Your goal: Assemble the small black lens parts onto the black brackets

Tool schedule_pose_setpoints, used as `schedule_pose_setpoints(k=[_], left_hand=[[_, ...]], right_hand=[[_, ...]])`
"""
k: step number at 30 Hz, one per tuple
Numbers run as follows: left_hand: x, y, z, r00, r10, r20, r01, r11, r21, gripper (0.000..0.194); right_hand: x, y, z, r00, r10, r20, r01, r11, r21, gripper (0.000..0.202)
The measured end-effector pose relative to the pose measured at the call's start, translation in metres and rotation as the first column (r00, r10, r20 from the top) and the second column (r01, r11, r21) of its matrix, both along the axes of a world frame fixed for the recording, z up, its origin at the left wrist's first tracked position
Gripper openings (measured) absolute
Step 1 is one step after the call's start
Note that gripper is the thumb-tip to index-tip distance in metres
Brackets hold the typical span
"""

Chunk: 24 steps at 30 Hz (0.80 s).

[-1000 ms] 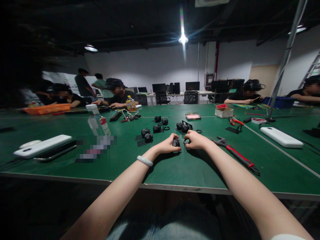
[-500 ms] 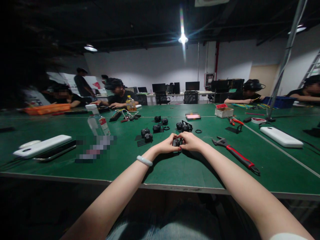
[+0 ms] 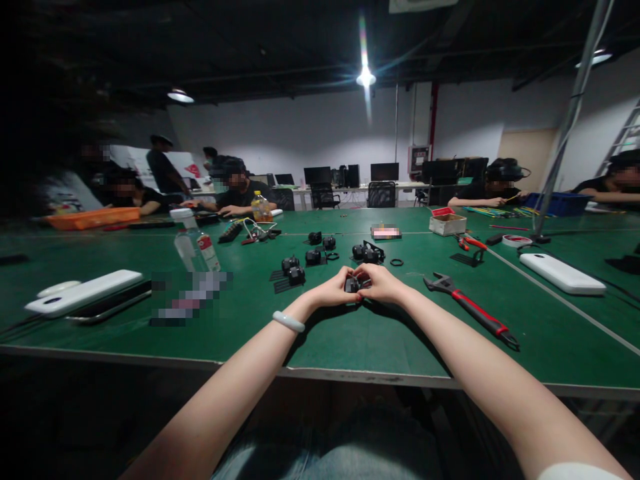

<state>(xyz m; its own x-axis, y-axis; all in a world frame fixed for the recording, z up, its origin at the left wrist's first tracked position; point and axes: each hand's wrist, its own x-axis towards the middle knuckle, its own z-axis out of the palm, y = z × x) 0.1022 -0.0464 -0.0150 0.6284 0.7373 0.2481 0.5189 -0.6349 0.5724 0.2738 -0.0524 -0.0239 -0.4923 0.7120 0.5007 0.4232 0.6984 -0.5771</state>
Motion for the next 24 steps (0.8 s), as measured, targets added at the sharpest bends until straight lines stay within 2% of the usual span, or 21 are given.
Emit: schedule_pose_setpoints(k=[13, 24], left_hand=[[-0.0008, 0.0042, -0.0035, 1.0, -0.012, 0.016, 0.013, 0.999, -0.029, 0.052], [-0.0002, -0.0016, 0.0019, 0.999, -0.023, -0.023, 0.022, 0.999, -0.024, 0.051]], right_hand=[[-0.0005, -0.0008, 0.0006, 0.999, -0.007, -0.043, 0.004, 0.997, -0.074, 0.036], [0.0016, 0.0044, -0.0031, 0.998, -0.038, -0.045, 0.033, 0.994, -0.108, 0.029]])
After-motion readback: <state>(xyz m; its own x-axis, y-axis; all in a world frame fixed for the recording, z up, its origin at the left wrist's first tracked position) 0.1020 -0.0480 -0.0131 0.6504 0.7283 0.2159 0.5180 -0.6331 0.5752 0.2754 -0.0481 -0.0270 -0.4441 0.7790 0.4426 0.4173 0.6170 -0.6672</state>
